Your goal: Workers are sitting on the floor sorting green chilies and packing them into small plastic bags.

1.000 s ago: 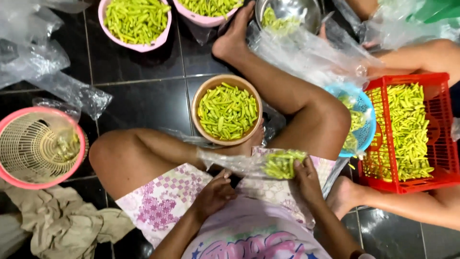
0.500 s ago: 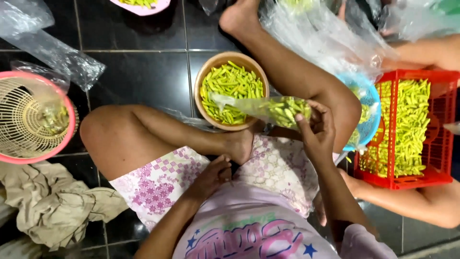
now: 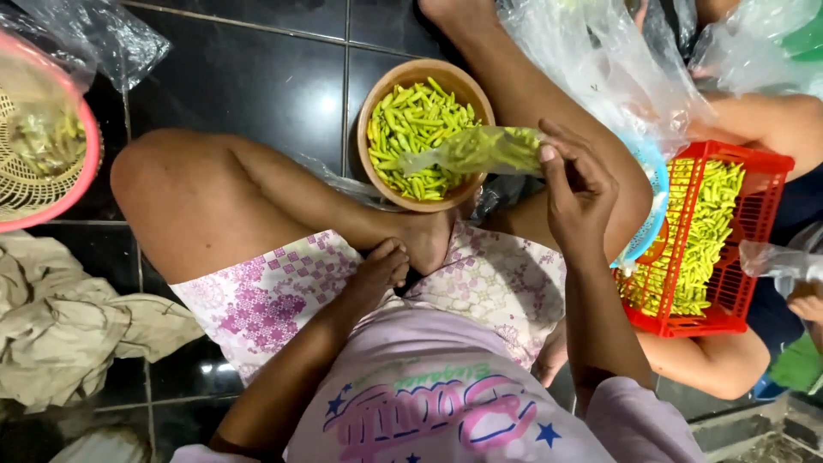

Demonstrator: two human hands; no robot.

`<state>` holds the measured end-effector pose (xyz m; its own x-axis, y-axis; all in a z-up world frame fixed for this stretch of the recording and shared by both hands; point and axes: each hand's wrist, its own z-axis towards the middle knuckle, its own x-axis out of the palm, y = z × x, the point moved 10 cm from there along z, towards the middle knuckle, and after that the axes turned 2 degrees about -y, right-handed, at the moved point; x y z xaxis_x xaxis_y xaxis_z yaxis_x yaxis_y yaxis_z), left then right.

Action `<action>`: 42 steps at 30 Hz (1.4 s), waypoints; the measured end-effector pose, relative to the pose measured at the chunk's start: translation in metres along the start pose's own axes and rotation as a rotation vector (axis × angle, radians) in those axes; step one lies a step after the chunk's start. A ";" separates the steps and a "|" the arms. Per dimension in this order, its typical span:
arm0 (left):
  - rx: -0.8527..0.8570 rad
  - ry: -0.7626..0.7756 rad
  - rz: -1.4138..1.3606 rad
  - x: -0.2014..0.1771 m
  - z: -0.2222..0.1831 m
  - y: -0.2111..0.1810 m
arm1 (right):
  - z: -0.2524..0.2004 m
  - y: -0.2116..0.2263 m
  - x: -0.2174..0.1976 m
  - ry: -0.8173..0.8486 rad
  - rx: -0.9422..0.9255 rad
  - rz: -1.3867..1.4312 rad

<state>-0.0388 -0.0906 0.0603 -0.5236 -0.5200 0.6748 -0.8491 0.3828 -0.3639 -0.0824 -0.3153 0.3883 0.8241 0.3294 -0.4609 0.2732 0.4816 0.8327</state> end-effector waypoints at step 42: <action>0.112 0.094 0.193 0.017 -0.011 -0.008 | 0.064 0.091 -0.026 -0.011 -0.321 -0.227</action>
<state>-0.0399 -0.0942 0.0820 -0.6730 -0.3699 0.6405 -0.7388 0.3782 -0.5578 -0.0468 -0.3322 0.4953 0.7662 0.1769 -0.6177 0.2820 0.7713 0.5706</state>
